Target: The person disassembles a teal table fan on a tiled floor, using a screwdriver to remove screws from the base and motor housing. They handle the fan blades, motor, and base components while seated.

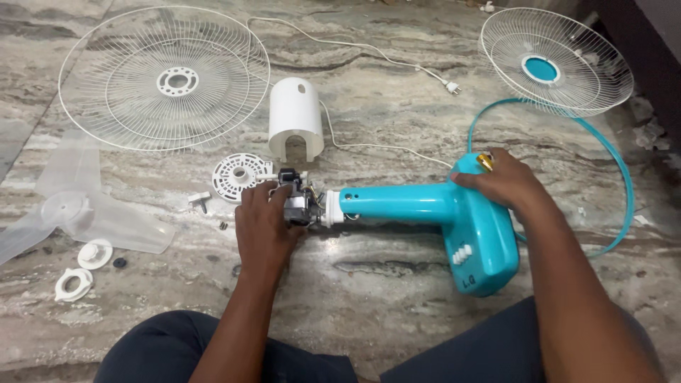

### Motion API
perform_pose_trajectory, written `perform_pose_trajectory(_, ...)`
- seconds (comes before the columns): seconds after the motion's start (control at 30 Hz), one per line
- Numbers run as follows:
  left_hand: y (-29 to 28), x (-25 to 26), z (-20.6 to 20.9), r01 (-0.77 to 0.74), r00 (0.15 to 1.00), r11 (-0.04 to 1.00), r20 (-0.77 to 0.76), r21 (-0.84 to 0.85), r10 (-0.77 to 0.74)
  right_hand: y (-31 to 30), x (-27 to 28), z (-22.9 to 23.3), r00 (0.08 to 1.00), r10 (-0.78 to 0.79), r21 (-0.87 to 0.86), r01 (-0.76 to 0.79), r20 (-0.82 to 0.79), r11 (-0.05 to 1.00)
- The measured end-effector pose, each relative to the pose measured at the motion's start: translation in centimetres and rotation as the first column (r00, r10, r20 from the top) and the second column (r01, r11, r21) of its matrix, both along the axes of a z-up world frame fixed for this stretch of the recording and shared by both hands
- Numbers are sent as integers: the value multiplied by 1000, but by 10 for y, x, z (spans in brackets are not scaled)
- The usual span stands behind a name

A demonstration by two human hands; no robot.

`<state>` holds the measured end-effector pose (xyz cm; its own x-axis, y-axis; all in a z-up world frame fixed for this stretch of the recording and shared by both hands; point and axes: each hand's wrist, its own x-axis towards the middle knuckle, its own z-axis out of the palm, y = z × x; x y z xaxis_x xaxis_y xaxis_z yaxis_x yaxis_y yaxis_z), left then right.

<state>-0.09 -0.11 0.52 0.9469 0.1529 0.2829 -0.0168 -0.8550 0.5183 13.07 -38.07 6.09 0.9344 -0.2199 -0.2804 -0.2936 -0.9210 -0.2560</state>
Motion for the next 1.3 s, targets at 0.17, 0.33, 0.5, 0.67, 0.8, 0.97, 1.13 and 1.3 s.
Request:
perform_pose_trajectory(0.17, -4, -3, 9, -96, 992, 994, -79, 52, 100, 4, 1, -5, 997, -7, 21, 5, 78, 1000)
perform_pose_trajectory(0.33, -1, -10, 1, -86, 996, 994, -12, -66, 85, 13, -10, 10, 993, -118, 206, 118, -11, 971)
perform_pose_trajectory(0.5, 2, -15, -9, -105, 994, 976, -27, -191, 102, 6, -26, 33, 958, -192, 534, 279, -214, 798)
perform_pose_trajectory(0.67, 8, -31, -16, -242, 912, 951, -381, -194, 154, -9, -38, 59, 996, 23, 452, -60, 87, 890)
perform_pose_trajectory(0.8, 13, -30, -24, -286, 857, 921, -501, -266, 122, 0, -55, 93, 926, 362, 213, -377, 107, 901)
perform_pose_trajectory(0.97, 14, -27, -30, -365, 811, 883, -566, -294, 146, 36, -82, 119, 836, 490, -112, -527, -245, 842)
perform_pose_trajectory(1.13, 15, -22, -36, -405, 789, 865, -592, -298, 166, 49, -100, 120, 748, 566, -244, -655, -347, 715)
perform_pose_trajectory(1.3, 21, -17, -47, -527, 761, 711, -632, -466, 149, 47, -100, 117, 767, 574, -201, -634, -286, 747)
